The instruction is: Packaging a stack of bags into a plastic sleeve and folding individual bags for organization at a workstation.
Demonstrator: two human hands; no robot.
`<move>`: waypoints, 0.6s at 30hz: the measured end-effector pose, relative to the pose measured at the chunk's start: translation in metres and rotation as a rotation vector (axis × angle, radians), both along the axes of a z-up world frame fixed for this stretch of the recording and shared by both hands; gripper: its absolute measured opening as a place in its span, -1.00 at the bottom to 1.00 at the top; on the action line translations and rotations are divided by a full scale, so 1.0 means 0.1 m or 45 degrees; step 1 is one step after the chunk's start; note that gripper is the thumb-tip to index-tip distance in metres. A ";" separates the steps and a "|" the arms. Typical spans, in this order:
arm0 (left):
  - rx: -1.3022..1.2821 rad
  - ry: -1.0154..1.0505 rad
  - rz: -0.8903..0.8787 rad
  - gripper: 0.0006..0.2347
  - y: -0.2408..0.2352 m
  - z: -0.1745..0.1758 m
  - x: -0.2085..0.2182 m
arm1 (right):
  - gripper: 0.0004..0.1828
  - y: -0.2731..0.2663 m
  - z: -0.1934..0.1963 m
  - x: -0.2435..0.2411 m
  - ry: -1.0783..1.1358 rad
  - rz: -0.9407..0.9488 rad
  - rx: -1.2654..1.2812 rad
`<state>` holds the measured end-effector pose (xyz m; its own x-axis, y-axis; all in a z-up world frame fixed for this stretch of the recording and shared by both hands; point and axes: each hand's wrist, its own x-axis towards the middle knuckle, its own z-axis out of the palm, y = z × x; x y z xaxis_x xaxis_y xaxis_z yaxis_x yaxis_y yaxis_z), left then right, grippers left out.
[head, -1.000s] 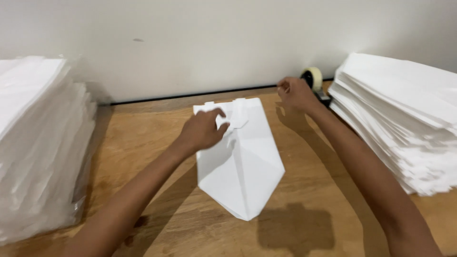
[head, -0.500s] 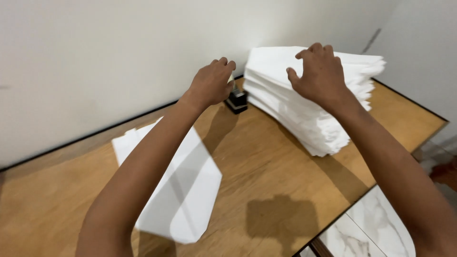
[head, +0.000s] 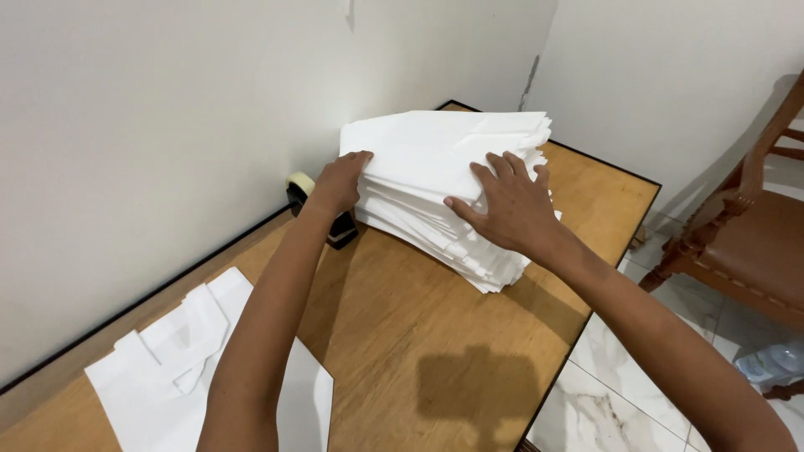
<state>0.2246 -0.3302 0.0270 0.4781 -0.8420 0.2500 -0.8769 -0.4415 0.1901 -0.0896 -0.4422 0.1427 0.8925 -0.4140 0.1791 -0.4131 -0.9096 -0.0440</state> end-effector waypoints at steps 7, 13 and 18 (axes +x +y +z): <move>-0.085 -0.343 -0.011 -0.76 0.16 -0.03 0.20 | -0.23 -0.09 -0.15 0.03 -0.053 0.015 -0.131; -0.183 -0.543 -0.011 -0.73 0.88 0.38 -0.13 | -0.33 -0.17 -0.34 0.07 -0.001 0.081 -0.251; -0.269 -0.988 -0.042 -0.52 1.74 0.66 -0.43 | -0.40 0.31 -0.13 0.04 -0.093 0.336 -0.377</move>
